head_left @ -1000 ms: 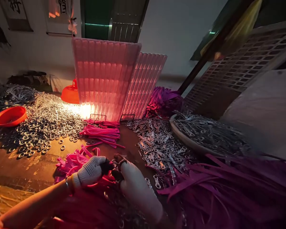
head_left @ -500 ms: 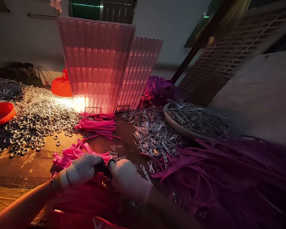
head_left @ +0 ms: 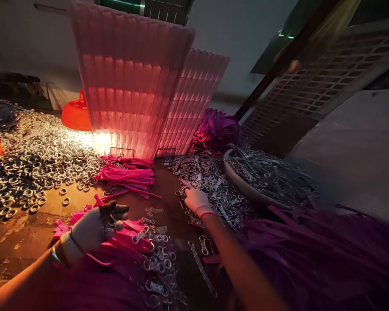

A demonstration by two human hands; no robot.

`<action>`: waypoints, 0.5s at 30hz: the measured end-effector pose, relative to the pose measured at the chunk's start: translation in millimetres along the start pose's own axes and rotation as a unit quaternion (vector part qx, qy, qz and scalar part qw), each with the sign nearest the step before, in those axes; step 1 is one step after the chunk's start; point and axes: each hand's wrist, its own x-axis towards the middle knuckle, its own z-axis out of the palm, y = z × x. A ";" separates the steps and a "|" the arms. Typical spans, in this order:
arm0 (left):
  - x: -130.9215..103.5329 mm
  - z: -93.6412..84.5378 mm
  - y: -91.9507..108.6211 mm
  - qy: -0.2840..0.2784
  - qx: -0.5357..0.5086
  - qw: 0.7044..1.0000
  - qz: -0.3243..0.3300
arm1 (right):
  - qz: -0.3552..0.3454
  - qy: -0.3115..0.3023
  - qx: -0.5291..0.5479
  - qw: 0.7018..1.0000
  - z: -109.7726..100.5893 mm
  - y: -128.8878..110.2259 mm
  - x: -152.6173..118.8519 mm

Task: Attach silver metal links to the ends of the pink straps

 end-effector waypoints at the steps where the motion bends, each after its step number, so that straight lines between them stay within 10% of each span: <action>1: -0.2 7.3 0.6 -0.011 -0.006 1.000 -0.003 | -0.006 -0.004 -0.021 1.000 4.5 0.1 7.9; 15: -0.6 28.2 -29.9 -0.072 0.152 0.984 0.051 | -0.102 0.107 0.030 0.989 34.4 24.7 1.7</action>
